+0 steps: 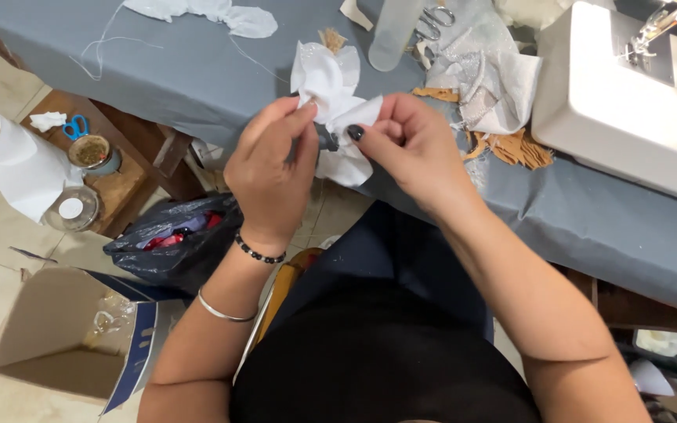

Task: A person is assembling a white fabric flower by folding petals around a center and using glue to secure them.

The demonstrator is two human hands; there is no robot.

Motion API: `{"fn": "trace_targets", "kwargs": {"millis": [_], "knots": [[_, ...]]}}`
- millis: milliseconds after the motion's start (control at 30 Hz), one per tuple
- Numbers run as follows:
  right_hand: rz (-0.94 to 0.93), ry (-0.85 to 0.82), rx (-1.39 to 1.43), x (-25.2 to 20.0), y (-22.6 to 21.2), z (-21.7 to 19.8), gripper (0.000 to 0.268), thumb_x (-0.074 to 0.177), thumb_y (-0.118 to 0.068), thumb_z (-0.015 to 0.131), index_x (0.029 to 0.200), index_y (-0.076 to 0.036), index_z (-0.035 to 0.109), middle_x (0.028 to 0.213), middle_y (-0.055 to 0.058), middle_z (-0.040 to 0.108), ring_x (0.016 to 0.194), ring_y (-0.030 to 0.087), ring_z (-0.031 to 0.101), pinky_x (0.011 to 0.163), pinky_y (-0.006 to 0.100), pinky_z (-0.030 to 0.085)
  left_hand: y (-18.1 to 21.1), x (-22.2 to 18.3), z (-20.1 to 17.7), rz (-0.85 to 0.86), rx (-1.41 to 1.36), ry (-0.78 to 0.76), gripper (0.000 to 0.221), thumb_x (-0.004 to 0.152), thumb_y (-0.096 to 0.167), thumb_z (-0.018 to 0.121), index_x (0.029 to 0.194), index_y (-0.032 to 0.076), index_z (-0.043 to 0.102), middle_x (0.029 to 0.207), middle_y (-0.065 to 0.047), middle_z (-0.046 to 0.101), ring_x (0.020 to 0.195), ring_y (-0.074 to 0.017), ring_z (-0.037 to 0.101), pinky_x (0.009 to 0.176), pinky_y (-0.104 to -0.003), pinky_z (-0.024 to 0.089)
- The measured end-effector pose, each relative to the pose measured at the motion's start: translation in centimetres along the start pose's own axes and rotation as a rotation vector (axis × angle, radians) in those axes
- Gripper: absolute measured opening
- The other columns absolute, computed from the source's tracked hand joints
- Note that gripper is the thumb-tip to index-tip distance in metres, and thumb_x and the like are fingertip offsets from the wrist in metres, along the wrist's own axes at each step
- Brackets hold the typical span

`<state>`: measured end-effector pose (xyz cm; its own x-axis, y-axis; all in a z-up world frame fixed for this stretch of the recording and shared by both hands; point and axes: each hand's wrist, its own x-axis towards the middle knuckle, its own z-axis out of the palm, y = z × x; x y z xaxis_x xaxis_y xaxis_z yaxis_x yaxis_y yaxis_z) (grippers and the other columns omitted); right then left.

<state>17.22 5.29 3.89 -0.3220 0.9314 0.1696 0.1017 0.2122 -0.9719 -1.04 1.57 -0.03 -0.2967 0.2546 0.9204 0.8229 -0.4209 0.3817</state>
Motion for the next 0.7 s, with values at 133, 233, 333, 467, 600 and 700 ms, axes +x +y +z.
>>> {"fn": "trace_targets", "kwargs": {"millis": [133, 233, 333, 467, 600, 700], "knots": [[0.0, 0.051, 0.174, -1.6, -2.1, 2.3, 0.031, 0.092, -0.008, 0.076, 0.118, 0.004, 0.065, 0.086, 0.01, 0.078, 0.08, 0.011, 0.075, 0.081, 0.025, 0.063, 0.2, 0.0, -0.1, 0.079, 0.038, 0.059, 0.013, 0.089, 0.007, 0.081, 0.096, 0.018, 0.081, 0.105, 0.004, 0.077, 0.092, -0.0132, 0.075, 0.078, -0.024, 0.064], [-0.02, 0.072, 0.227, -2.3, -2.0, 3.0, 0.028, 0.092, -0.005, 0.075, 0.117, 0.005, 0.068, 0.079, 0.007, 0.074, 0.075, 0.007, 0.072, 0.076, 0.024, 0.063, 0.5, -0.3, -0.1, 0.14, 0.051, 0.061, 0.012, 0.089, 0.008, 0.082, 0.097, 0.017, 0.082, 0.105, 0.001, 0.078, 0.09, -0.0145, 0.075, 0.079, -0.025, 0.064], [-0.054, 0.126, 0.262, -2.8, -1.5, 2.8, 0.021, 0.094, -0.006, 0.073, 0.112, 0.004, 0.072, 0.078, 0.004, 0.07, 0.076, 0.005, 0.069, 0.077, 0.024, 0.062, 1.1, -0.3, 0.1, 0.16, -0.001, 0.057, 0.014, 0.091, 0.007, 0.08, 0.102, 0.016, 0.082, 0.107, -0.001, 0.077, 0.091, -0.016, 0.076, 0.079, -0.026, 0.065], [-0.053, 0.148, 0.404, -3.0, 0.7, 1.8, 0.018, 0.091, -0.006, 0.066, 0.108, 0.0, 0.068, 0.082, 0.005, 0.068, 0.079, 0.008, 0.066, 0.078, 0.025, 0.058, 2.6, 0.3, -0.1, 0.13, -0.054, 0.071, 0.012, 0.089, 0.003, 0.081, 0.096, 0.013, 0.082, 0.102, -0.003, 0.077, 0.086, -0.0176, 0.076, 0.075, -0.026, 0.066], [-0.018, 0.123, 0.596, -3.5, 1.1, 1.4, 0.033, 0.089, -0.01, 0.072, 0.119, -0.001, 0.06, 0.093, 0.007, 0.074, 0.086, 0.013, 0.075, 0.082, 0.027, 0.062, 3.5, 0.5, -0.1, 0.123, -0.068, 0.057, 0.012, 0.087, 0.004, 0.083, 0.094, 0.014, 0.084, 0.101, -0.003, 0.078, 0.085, -0.0156, 0.076, 0.074, -0.025, 0.067], [-0.003, 0.088, 0.613, -3.9, -0.4, 1.7, 0.046, 0.09, -0.013, 0.076, 0.13, 0.001, 0.058, 0.102, 0.009, 0.076, 0.095, 0.016, 0.077, 0.088, 0.031, 0.064, 4.0, 0.4, 0.1, 0.106, -0.101, 0.039, 0.011, 0.088, 0.004, 0.083, 0.095, 0.013, 0.084, 0.1, -0.002, 0.078, 0.084, -0.0163, 0.076, 0.073, -0.026, 0.068]]}}
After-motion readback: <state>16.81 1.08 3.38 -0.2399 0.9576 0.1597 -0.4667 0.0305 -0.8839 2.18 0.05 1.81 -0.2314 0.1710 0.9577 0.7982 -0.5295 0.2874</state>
